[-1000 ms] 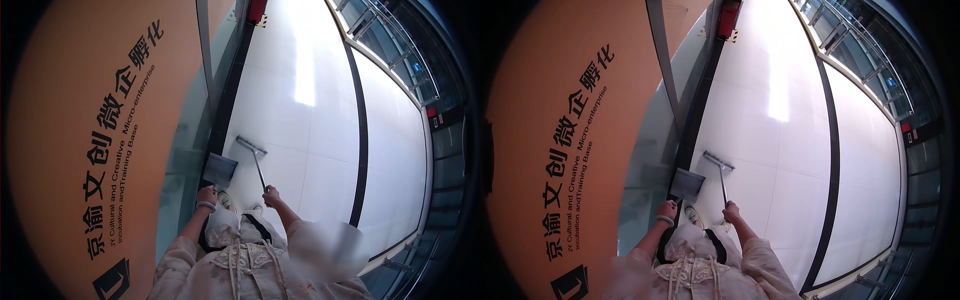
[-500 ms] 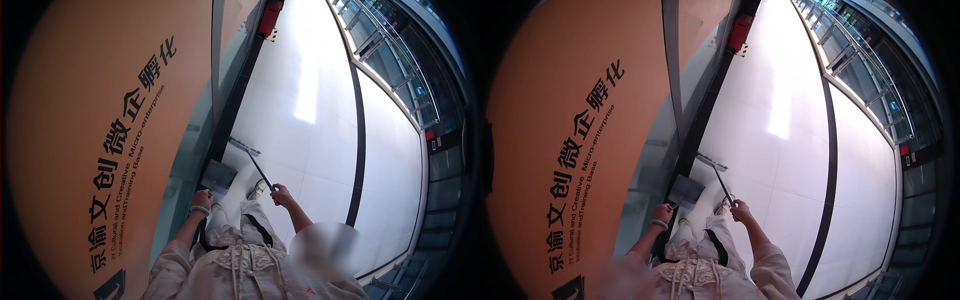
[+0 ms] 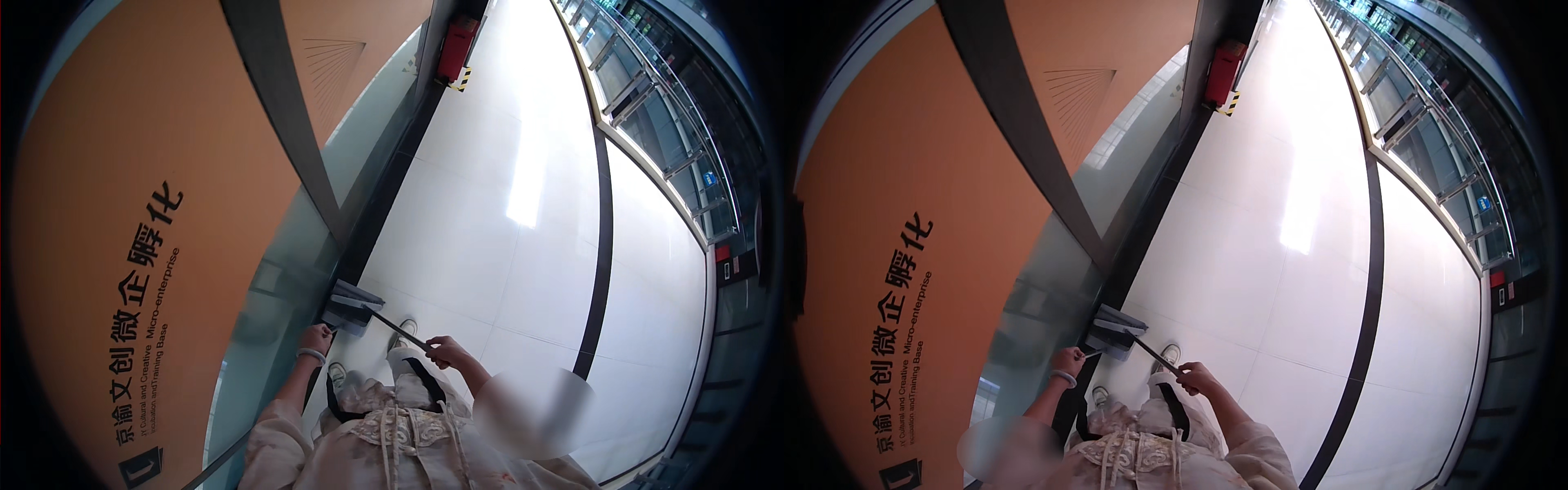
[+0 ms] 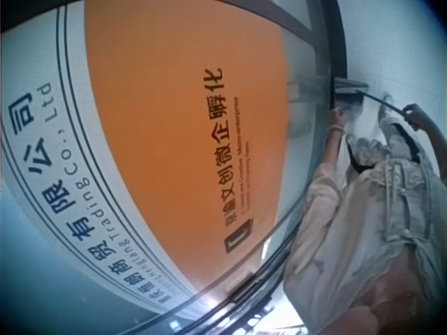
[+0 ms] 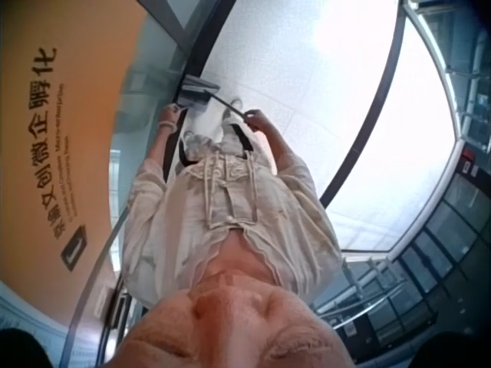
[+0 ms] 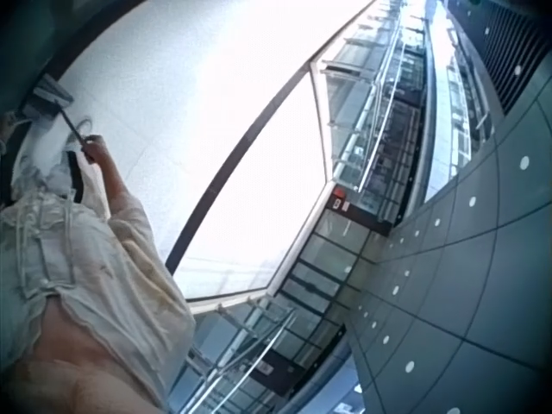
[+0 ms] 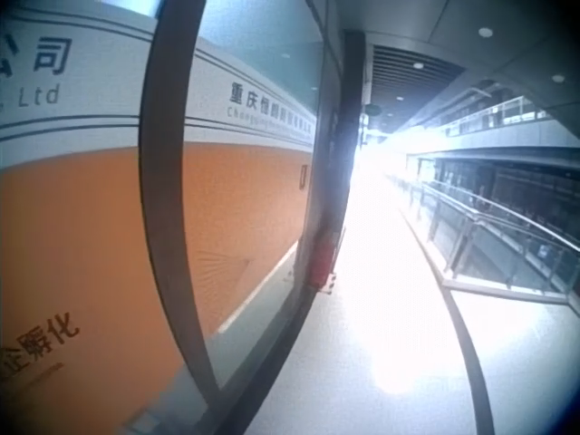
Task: Sweeping the floor of a hallway using a broom and dustpan.
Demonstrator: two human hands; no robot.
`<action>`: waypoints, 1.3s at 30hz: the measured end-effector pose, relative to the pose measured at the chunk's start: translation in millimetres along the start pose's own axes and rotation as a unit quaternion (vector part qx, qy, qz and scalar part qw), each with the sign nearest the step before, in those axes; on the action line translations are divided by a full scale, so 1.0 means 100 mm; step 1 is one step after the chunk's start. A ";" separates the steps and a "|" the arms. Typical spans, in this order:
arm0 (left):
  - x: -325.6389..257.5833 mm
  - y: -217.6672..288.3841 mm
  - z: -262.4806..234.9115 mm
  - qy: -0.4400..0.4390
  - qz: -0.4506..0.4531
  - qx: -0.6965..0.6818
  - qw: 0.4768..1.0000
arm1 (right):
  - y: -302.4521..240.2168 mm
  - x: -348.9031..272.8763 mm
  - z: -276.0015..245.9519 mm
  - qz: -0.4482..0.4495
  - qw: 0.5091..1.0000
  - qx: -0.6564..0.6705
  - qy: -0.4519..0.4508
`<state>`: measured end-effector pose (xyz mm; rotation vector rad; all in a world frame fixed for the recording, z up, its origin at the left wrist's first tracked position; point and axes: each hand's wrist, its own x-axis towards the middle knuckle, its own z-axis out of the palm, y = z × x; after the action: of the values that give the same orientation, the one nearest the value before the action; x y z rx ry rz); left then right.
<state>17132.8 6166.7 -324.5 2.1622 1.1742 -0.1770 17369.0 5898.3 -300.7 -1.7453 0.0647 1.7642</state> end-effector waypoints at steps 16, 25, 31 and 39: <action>1.00 1.06 -0.08 0.065 0.036 0.080 0.994 | -0.27 0.33 -1.46 0.015 0.961 0.141 0.239; 1.95 1.61 -0.16 0.061 0.041 0.090 0.993 | -1.17 0.27 -2.04 -0.024 0.969 0.162 0.185; 2.44 1.74 -0.30 0.060 0.027 0.057 0.996 | -2.40 0.73 -2.27 -0.043 0.972 0.081 0.218; 2.93 1.82 -0.20 0.026 0.002 0.027 0.999 | -3.57 1.50 -2.22 -0.058 0.976 0.042 0.205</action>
<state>17445.0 6315.1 -340.4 2.2284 1.2063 -0.1528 17745.5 6137.4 -320.9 -1.9818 0.2047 1.2783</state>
